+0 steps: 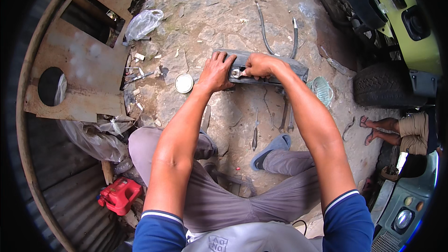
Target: The person uses a wrench and a screwdriver to loosen and remove screws and fasteners from a black plastic vehicle component while sitting on the ground.
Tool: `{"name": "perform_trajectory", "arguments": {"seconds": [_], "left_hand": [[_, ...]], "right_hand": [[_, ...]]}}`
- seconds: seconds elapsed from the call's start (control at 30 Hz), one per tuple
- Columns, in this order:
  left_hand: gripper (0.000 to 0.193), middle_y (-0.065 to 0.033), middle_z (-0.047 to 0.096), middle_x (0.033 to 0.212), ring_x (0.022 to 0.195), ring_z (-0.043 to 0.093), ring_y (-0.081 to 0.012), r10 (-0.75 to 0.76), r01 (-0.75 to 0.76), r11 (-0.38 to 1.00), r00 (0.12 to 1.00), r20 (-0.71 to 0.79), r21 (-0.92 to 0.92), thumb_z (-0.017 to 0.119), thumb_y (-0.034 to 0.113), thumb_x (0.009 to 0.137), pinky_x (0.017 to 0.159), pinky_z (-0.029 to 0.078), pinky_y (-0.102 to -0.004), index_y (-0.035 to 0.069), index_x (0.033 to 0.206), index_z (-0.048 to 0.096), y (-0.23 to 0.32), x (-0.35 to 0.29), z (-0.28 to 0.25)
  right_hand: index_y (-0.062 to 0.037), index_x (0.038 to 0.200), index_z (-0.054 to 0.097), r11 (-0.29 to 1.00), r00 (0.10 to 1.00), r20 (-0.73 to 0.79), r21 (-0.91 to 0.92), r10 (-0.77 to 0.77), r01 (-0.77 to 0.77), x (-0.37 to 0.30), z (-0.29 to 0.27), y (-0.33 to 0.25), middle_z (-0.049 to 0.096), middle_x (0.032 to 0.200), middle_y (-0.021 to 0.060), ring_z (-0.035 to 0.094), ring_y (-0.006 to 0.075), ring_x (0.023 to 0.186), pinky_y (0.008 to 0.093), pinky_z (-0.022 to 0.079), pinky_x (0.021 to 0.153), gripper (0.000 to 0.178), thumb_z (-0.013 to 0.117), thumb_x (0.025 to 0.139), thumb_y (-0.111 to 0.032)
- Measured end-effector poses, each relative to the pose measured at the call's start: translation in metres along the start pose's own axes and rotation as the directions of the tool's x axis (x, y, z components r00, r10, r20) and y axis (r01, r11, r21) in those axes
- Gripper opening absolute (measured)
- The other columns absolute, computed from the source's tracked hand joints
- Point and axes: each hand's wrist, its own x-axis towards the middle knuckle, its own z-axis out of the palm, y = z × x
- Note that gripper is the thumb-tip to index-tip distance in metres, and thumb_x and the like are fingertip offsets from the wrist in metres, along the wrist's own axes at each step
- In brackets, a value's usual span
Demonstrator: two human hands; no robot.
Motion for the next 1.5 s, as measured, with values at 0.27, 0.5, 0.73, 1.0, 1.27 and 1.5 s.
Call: {"name": "perform_trajectory", "arguments": {"seconds": [0.27, 0.5, 0.73, 1.0, 1.27, 1.5], "left_hand": [[0.105, -0.0185, 0.052, 0.142, 0.135, 0.046, -0.0398, -0.003, 0.003, 1.000, 1.000, -0.004, -0.018, 0.095, 0.029, 0.055, 0.107, 0.045, -0.0532, 0.014, 0.148, 0.049, -0.002, 0.000, -0.002], [0.104, -0.0196, 0.052, 0.143, 0.136, 0.046, -0.0403, 0.013, -0.014, 1.000, 0.999, -0.032, -0.022, 0.093, 0.024, 0.054, 0.107, 0.045, -0.0528, 0.014, 0.148, 0.049, 0.004, 0.003, 0.002], [0.095, -0.0214, 0.053, 0.141, 0.135, 0.047, -0.0414, 0.007, -0.008, 1.000, 1.000, -0.024, -0.015, 0.084, 0.013, 0.058, 0.108, 0.044, -0.0520, 0.013, 0.147, 0.050, 0.004, 0.001, 0.001], [0.088, -0.0223, 0.054, 0.140, 0.133, 0.048, -0.0418, 0.025, -0.026, 1.000, 0.996, -0.090, -0.011, 0.080, 0.012, 0.061, 0.108, 0.043, -0.0518, 0.013, 0.145, 0.052, 0.001, 0.004, 0.008], [0.092, -0.0210, 0.053, 0.140, 0.135, 0.047, -0.0407, 0.013, -0.013, 1.000, 0.999, -0.038, 0.000, 0.087, 0.020, 0.062, 0.109, 0.043, -0.0524, 0.014, 0.146, 0.051, 0.004, 0.006, 0.002], [0.104, -0.0200, 0.051, 0.143, 0.136, 0.046, -0.0403, 0.014, -0.014, 1.000, 1.000, -0.016, -0.007, 0.096, 0.031, 0.056, 0.110, 0.043, -0.0523, 0.015, 0.148, 0.049, 0.003, 0.006, -0.001]], "right_hand": [[-0.0014, 0.089, 0.073, 0.950, 0.983, -0.181, 0.307, 0.007, 0.050, -0.005, 0.049, 0.013, 0.067, 0.066, 0.0054, 0.059, 0.0157, 0.049, 0.0371, 0.046, 0.043, 0.036, 0.066, 0.099, -0.036], [0.0025, 0.098, 0.069, 0.326, 0.903, -0.330, 0.916, 0.276, 0.235, -0.001, 0.168, -0.001, 0.065, 0.072, 0.0064, 0.057, 0.0105, 0.050, 0.0293, 0.049, 0.040, 0.024, 0.055, 0.104, -0.015], [0.0035, 0.100, 0.067, 0.153, 0.905, -0.329, 0.942, 0.268, 0.298, 0.005, 0.176, -0.021, 0.064, 0.073, 0.0073, 0.058, 0.0120, 0.050, 0.0297, 0.050, 0.041, 0.022, 0.054, 0.103, -0.014], [0.0026, 0.102, 0.063, -0.003, 0.895, -0.278, 0.955, 0.348, 0.298, 0.003, 0.172, -0.046, 0.063, 0.078, 0.0091, 0.061, 0.0160, 0.055, 0.0329, 0.054, 0.046, 0.023, 0.055, 0.106, -0.019], [0.0013, 0.096, 0.065, 0.218, 0.932, -0.246, 0.957, 0.267, 0.190, -0.004, 0.151, -0.011, 0.064, 0.072, 0.0061, 0.058, 0.0118, 0.051, 0.0293, 0.049, 0.042, 0.023, 0.060, 0.103, -0.020], [-0.0009, 0.082, 0.073, 0.847, 0.980, -0.163, 0.532, 0.111, -0.008, -0.007, 0.055, 0.018, 0.070, 0.070, 0.0102, 0.062, 0.0179, 0.048, 0.0365, 0.048, 0.041, 0.026, 0.069, 0.094, -0.024]]}}
